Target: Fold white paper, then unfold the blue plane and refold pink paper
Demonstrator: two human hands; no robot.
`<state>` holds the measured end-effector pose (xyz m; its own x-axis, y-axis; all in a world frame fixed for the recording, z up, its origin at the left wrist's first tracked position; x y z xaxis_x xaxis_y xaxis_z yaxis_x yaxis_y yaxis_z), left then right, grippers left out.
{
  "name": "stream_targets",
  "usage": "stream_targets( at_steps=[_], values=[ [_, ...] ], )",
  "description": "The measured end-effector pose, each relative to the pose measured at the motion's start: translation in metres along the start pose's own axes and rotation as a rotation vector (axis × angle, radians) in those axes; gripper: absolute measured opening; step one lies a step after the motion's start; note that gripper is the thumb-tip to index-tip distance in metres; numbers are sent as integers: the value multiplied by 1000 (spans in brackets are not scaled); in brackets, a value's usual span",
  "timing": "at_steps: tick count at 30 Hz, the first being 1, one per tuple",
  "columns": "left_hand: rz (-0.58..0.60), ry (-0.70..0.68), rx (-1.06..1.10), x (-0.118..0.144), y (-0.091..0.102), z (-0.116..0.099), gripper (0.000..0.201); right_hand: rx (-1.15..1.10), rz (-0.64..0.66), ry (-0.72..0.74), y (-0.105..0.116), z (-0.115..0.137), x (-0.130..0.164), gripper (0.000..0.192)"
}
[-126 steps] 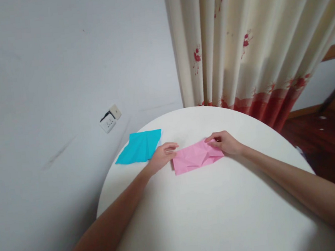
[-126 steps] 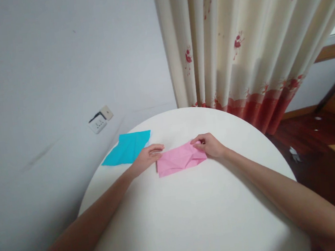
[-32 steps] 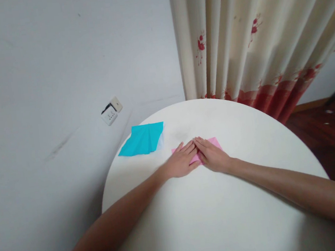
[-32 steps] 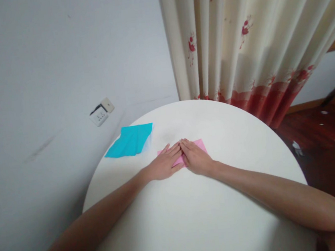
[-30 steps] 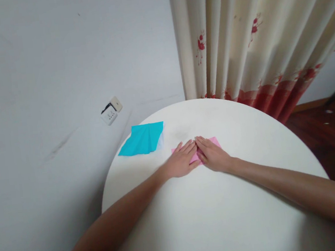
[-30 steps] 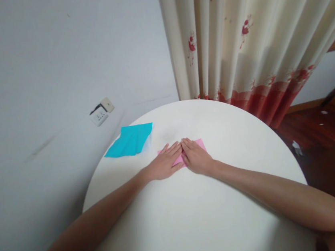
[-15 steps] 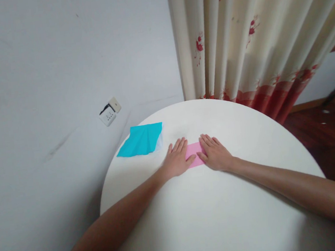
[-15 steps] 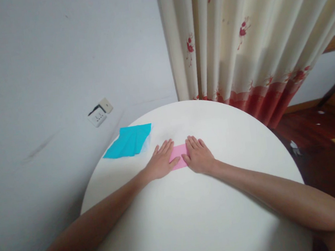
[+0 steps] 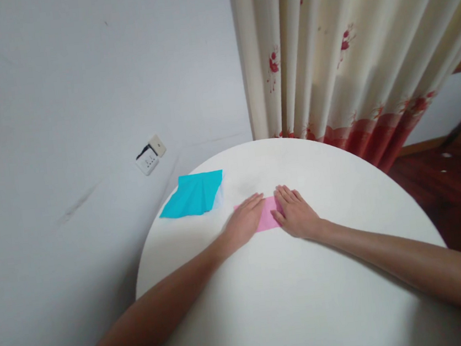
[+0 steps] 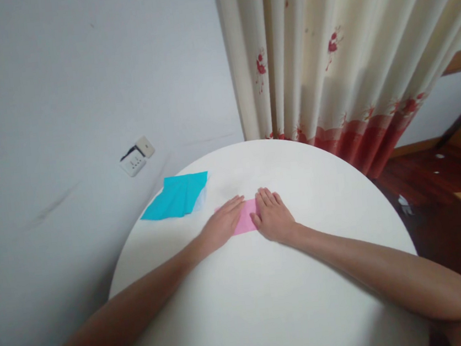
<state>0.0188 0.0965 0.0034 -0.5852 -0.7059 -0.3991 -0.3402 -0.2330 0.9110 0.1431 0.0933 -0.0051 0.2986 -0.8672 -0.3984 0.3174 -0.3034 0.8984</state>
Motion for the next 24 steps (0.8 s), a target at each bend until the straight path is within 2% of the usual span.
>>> stream_targets(
  at_steps=[3,6,15,24],
  values=[
    [39,-10,77,0,-4,-6,50,-40,-11,111,1,11,-1,60],
    [91,5,81,1,-6,-7,56,-112,39,204,-1,22,-1,58],
    [171,29,-22,3,-1,-9,64,-60,92,165,-5,16,-1,63],
    [196,17,-39,4,0,-7,64,-39,78,133,-6,10,-2,65]
  ],
)
Point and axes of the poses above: each hand's wrist, its own x-axis away from the middle knuckle, its own y-axis out of the back of the hand, z = x × y, the point moved 8 cm from there along -x, towards the middle knuckle, and after that the axes turned 11 degrees about -z, right-handed, at the moved point
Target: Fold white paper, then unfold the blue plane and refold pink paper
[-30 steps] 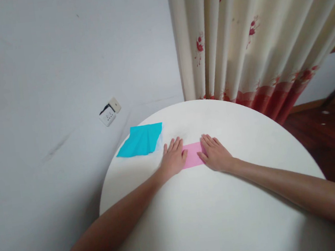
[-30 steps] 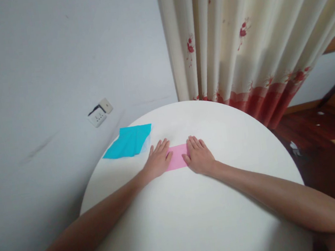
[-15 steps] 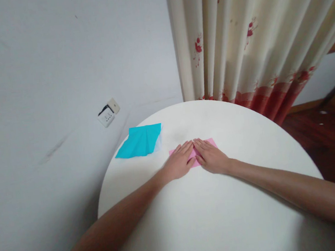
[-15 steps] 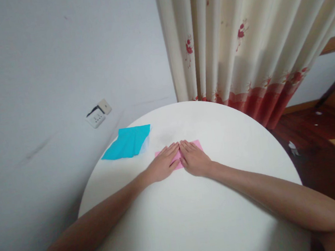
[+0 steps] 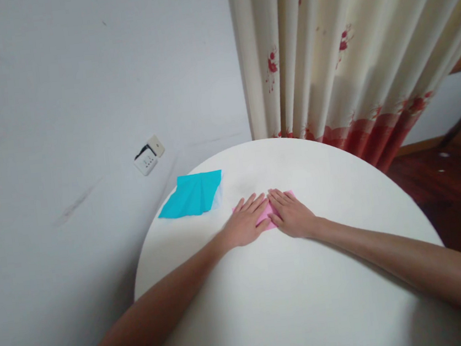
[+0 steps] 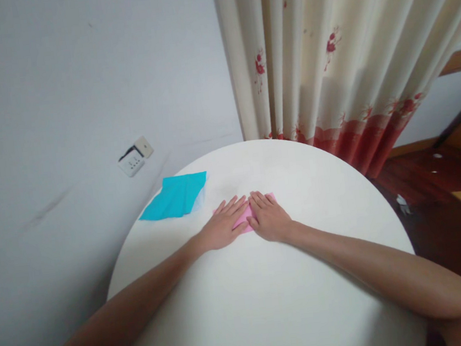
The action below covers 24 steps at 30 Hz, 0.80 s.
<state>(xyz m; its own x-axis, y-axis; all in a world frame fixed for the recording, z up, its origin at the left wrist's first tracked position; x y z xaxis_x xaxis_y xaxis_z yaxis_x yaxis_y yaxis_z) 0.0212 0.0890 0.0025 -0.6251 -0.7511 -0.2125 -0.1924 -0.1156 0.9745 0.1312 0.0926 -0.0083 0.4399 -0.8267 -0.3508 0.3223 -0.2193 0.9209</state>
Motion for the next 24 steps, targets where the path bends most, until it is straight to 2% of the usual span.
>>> stream_targets(
  at_steps=[24],
  values=[
    [-2,1,0,2,-2,3,62,-14,15,-4,2,-2,-1,61]
  ],
)
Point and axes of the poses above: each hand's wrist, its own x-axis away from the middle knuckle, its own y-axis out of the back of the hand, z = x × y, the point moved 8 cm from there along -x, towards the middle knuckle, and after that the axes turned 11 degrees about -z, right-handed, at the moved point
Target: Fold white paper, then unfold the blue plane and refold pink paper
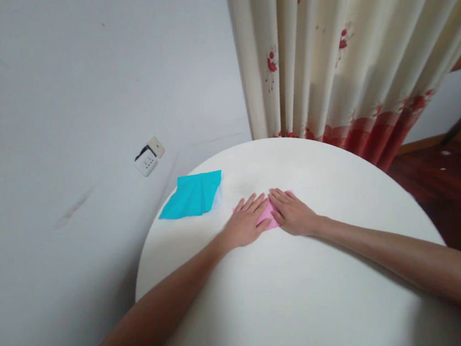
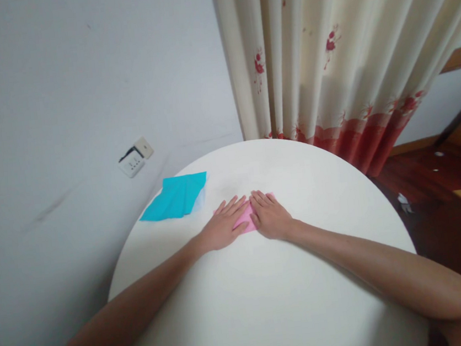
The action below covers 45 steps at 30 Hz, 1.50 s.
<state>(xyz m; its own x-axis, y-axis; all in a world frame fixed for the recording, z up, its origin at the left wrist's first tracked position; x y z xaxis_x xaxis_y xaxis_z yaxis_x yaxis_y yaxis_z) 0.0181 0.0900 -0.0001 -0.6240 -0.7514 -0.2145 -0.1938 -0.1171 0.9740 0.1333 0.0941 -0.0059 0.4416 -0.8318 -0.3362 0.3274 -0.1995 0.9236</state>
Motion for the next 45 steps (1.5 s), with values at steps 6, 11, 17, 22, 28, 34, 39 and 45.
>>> stream_targets(
  at_steps=[6,11,17,22,28,34,39,45],
  values=[
    [12,4,3,0,2,-2,62,-2,74,5,-6,-13,0,64],
    [10,3,7,0,4,-3,60,13,85,-29,-4,-28,0,62],
    [27,-37,23,0,5,-4,59,35,81,-95,5,-50,-6,57],
    [47,-62,44,1,7,-7,55,111,-55,-259,20,-82,-11,53],
    [56,-79,33,1,3,-7,53,49,-210,-59,30,-37,-15,55],
    [20,-72,19,1,-3,-3,63,-71,-55,57,6,-2,-8,59],
    [-14,-30,12,0,-2,-1,66,-27,14,93,-1,-6,-4,67],
    [3,57,-5,0,-4,13,67,-19,44,100,-2,-7,-3,74]
  ],
)
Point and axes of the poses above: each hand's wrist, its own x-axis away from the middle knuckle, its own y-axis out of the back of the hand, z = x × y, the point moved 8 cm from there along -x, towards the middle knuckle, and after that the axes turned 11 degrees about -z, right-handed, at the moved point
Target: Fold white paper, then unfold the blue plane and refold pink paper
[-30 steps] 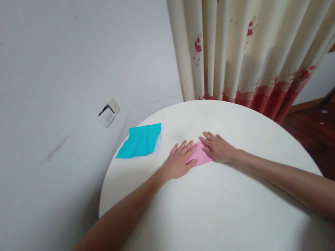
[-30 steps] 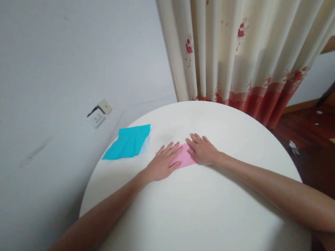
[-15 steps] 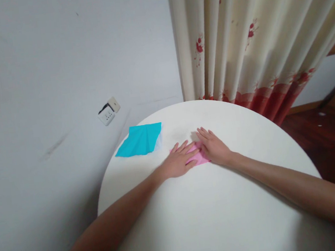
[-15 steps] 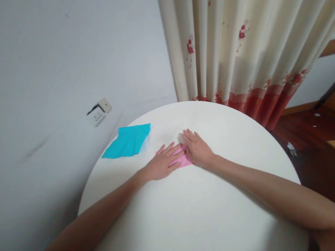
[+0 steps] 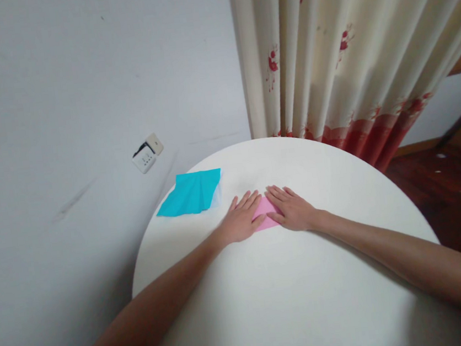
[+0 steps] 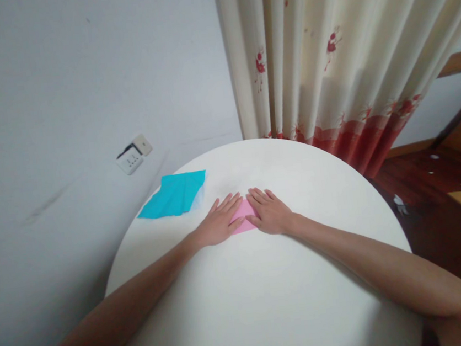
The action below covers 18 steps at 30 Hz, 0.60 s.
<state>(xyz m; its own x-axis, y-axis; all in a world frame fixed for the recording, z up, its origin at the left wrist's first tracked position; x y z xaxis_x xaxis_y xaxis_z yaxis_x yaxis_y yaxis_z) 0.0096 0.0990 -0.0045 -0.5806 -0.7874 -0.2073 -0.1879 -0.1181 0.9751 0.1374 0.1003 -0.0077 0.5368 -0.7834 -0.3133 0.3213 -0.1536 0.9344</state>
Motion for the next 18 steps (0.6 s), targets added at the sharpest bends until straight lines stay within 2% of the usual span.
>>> stream_targets(
  at_steps=[6,14,16,18],
  values=[
    [-12,82,-18,0,-2,15,66,-5,-7,11,3,2,1,69],
    [-106,211,-69,-1,2,29,53,12,8,23,5,4,1,62],
    [-170,173,-88,-3,8,24,50,12,13,29,6,5,1,61],
    [-207,69,-69,-4,11,11,49,13,15,31,5,5,1,61]
  ],
)
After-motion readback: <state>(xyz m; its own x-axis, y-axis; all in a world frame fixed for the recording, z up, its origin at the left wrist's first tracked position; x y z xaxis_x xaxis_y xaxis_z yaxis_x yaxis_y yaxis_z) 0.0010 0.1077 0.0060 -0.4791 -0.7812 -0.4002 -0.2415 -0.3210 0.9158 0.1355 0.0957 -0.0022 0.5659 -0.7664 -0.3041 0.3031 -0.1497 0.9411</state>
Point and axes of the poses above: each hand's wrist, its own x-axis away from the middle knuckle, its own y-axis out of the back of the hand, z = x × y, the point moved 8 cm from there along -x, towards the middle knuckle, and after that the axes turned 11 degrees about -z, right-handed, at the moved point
